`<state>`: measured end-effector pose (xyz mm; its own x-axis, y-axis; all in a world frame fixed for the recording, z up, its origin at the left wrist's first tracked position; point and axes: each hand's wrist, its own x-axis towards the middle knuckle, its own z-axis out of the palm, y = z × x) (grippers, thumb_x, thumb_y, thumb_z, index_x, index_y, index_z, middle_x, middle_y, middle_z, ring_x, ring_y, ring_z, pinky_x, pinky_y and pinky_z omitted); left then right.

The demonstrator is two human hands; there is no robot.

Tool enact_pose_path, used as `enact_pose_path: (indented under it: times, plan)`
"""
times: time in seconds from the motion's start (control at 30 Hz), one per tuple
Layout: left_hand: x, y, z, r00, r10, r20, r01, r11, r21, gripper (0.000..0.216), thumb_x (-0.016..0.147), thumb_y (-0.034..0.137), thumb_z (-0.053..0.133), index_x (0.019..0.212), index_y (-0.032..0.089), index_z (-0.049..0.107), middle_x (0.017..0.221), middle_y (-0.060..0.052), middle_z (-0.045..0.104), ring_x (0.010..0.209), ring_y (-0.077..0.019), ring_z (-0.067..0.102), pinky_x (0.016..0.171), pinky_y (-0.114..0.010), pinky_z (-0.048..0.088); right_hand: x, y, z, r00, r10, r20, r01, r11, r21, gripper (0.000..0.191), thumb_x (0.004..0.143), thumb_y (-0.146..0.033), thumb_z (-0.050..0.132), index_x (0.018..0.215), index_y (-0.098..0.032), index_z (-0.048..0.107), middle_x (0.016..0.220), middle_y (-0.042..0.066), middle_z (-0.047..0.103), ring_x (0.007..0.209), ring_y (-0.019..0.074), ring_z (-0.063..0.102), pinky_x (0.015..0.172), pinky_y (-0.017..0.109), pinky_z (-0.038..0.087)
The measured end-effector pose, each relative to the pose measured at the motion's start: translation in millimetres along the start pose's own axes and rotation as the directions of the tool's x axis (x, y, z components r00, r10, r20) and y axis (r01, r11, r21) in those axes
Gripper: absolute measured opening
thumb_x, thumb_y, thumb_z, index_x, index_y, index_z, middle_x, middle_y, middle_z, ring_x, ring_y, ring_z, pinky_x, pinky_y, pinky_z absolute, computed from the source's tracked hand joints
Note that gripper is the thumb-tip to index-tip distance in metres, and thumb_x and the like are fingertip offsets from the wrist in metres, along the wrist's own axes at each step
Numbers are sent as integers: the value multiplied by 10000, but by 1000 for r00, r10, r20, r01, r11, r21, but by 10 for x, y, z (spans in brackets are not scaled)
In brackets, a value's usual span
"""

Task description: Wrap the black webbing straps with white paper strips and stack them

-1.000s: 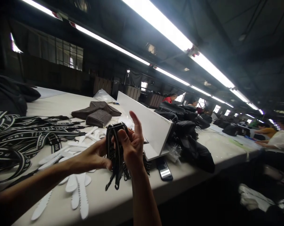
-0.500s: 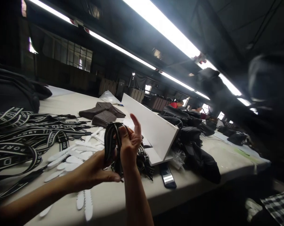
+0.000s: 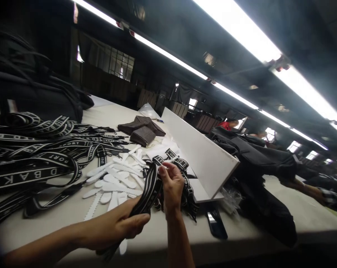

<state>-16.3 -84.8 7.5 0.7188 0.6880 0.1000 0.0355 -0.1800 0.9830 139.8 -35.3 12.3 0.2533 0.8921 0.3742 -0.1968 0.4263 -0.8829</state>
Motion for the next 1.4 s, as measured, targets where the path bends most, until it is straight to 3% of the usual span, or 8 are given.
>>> enact_pose_path:
  times: [0.23,0.43,0.57,0.7,0.8,0.93,1.0,1.4]
  plan:
    - [-144,-174,-119,946,-137,293,238,909,-342,373,837,523,574,929,180,459,795,-5,547,605,-99,500,566,-220,430,-443,209,-152,871,361,334,-470,813,345,761,665,-624,774,1302,-284,537,1055,58,669,855,190,664,787,346,557]
    - [178,-545,-166,928,63,-367,2,985,174,327,826,277,576,1105,200,423,988,-79,599,868,-210,598,775,-345,500,-237,343,255,991,69,-118,-34,959,280,596,768,-322,783,1284,-281,489,801,-41,637,625,105,608,639,258,553]
    - [336,-617,-421,837,389,-384,-102,801,589,290,916,213,422,1197,214,491,1101,-110,598,1007,-249,605,881,-380,481,57,492,566,967,-112,-228,157,969,189,528,809,-328,736,1256,-268,462,779,-40,628,625,108,604,623,253,540]
    - [355,-591,-953,850,280,-445,-64,895,441,223,923,301,470,1065,177,588,815,-58,651,728,-188,630,676,-296,512,452,716,727,999,28,-44,-18,974,227,502,767,-444,742,1149,-220,506,839,-7,657,693,126,644,686,282,556]
    - [270,-673,-1504,733,107,-671,-51,993,102,239,853,353,582,983,153,589,725,-27,635,543,-137,578,486,-236,468,761,995,795,973,119,195,-109,992,-64,521,876,-587,513,1123,-133,575,1018,103,675,847,159,667,758,299,550]
    - [73,-845,-2102,412,-45,-910,-280,944,-173,208,789,322,647,846,151,545,767,-32,647,533,-115,581,468,-222,495,990,1448,987,918,147,368,197,638,-744,399,947,-406,438,1092,-113,669,1045,113,690,877,158,641,791,276,497]
    - [-3,-885,-2233,340,-89,-936,-338,918,-210,182,783,290,646,824,152,535,745,-23,642,534,-113,584,470,-217,503,1011,1647,1126,880,220,421,275,486,-829,254,866,-337,605,972,-140,726,975,94,708,841,174,632,786,281,469]
    - [18,-916,-2070,416,36,-909,-184,982,-46,290,812,434,626,841,150,576,663,-21,624,538,-138,581,495,-233,520,885,2031,1441,719,405,565,600,48,-798,261,872,-75,481,957,-90,728,1063,170,663,991,236,616,784,280,429]
